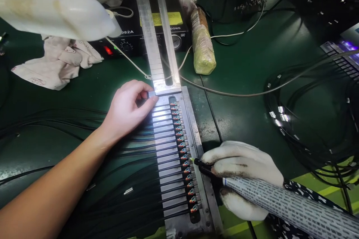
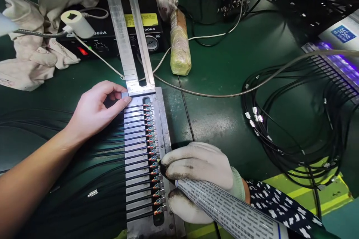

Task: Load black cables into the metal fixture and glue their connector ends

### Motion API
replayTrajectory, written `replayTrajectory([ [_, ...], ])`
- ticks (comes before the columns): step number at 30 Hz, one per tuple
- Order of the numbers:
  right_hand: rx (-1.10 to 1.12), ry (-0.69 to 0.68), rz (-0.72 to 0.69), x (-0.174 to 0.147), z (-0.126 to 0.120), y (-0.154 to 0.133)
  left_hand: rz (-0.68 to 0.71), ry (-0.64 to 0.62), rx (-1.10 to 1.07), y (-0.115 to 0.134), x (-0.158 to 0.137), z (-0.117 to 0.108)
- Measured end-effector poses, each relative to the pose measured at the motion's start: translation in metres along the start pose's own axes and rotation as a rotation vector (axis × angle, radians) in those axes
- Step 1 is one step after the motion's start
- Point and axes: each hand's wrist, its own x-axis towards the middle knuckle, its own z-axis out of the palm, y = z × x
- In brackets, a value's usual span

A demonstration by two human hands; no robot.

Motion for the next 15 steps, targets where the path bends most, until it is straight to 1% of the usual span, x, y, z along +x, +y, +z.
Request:
replayTrajectory([
  [6,0.037,0.047,0.009,0.0004,0.0043,0.0014,-0.003,0.001,0.003,0.0006,0.0,0.0004],
  [11,0.048,0.03,0.027,-0.0006,0.0044,0.0005,-0.003,-0.002,0.001,0.0002,-0.0003,0.0006],
  [15,0.101,0.057,0.007,-0.0038,0.0053,0.0017,-0.004,0.001,0.006,-0.0008,-0.0003,0.0007],
])
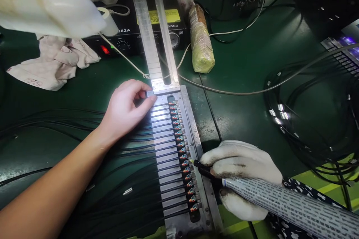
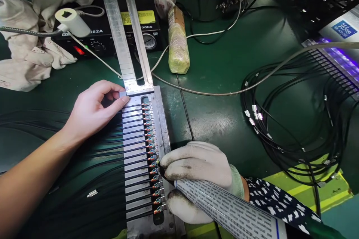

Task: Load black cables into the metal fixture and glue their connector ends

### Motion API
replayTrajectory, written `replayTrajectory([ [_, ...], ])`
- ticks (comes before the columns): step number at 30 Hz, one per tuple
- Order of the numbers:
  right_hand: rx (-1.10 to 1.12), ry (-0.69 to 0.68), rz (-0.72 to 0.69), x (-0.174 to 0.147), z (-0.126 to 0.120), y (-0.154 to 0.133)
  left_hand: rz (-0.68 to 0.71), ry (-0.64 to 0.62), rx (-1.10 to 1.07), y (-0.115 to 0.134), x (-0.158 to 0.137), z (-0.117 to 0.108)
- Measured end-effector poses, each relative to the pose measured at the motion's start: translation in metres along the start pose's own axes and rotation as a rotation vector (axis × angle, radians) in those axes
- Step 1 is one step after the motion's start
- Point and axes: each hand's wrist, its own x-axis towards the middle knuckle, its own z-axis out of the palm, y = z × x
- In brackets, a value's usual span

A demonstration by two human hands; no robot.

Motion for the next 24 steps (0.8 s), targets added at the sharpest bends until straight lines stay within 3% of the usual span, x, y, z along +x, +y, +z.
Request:
replayTrajectory([
  [24,0.006,0.023,0.008,0.0011,0.0009,0.0026,-0.01,-0.002,0.001,0.0003,0.0002,0.0004],
])
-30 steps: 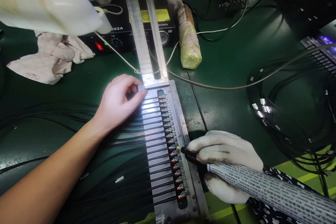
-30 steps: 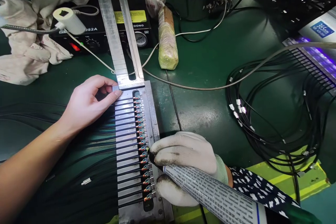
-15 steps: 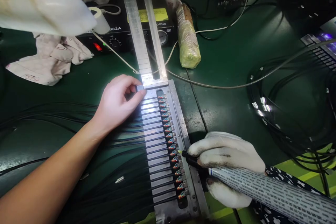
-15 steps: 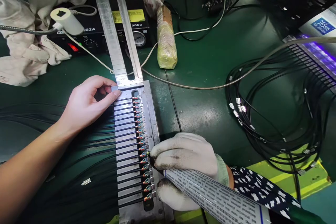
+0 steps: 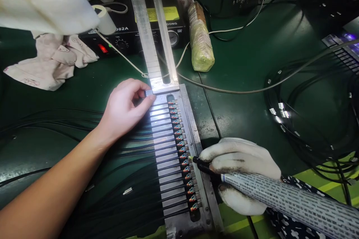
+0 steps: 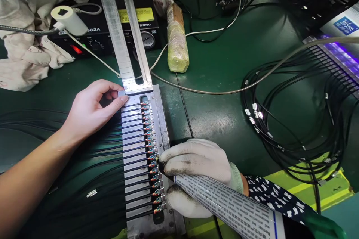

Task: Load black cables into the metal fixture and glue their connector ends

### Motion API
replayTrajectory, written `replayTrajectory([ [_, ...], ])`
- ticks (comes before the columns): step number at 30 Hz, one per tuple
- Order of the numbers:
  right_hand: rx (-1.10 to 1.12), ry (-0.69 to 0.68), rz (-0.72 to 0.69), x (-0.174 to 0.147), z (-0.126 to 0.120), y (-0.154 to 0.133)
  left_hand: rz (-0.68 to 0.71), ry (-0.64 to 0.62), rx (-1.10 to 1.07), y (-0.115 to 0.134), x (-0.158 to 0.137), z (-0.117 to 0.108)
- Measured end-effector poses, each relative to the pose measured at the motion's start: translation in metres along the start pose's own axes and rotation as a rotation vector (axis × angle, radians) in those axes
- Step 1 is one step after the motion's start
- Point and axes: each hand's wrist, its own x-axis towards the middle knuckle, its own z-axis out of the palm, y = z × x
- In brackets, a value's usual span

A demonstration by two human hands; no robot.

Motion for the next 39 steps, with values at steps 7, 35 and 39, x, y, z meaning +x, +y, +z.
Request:
replayTrajectory([
  [7,-0.008,-0.003,-0.01,0.0,0.002,0.002,0.004,-0.002,0.001,0.0,0.0,0.001],
  [35,-0.035,-0.066,-0.021,-0.002,-0.005,-0.005,0.004,0.007,0.005,-0.001,0.0,0.001],
  [39,-0.047,-0.092,-0.02,-0.003,-0.005,-0.005,-0.001,0.012,0.004,-0.001,-0.001,0.001],
])
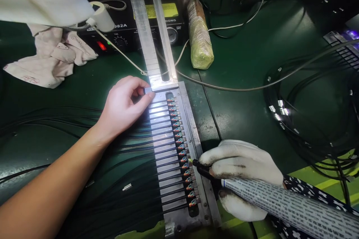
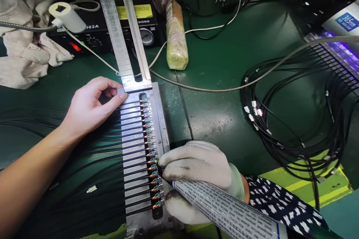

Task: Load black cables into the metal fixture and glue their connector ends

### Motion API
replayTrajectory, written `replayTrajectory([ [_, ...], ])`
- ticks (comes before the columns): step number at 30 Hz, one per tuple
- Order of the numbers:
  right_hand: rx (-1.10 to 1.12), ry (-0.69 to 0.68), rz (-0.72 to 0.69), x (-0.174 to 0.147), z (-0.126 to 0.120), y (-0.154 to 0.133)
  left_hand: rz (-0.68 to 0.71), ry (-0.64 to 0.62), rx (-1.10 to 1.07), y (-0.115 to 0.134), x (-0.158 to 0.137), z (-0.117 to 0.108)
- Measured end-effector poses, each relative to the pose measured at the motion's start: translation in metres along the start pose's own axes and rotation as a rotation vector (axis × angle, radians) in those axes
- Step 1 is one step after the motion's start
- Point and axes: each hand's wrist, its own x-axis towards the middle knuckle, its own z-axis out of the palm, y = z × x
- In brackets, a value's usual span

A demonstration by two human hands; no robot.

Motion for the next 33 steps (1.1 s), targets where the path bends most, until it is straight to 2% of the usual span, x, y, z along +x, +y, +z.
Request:
replayTrajectory([
  [6,0.036,0.04,-0.031,-0.0005,0.0023,-0.0001,-0.001,0.0,-0.003,-0.0001,0.0001,0.0005],
  [23,0.022,-0.001,-0.004,-0.0019,0.0003,-0.0013,0.001,0.0,0.001,0.0006,-0.0001,0.0009],
  [33,0.033,0.03,-0.019,-0.0011,0.0018,0.0003,0.023,0.013,0.0,-0.0009,0.0007,0.0006],
])
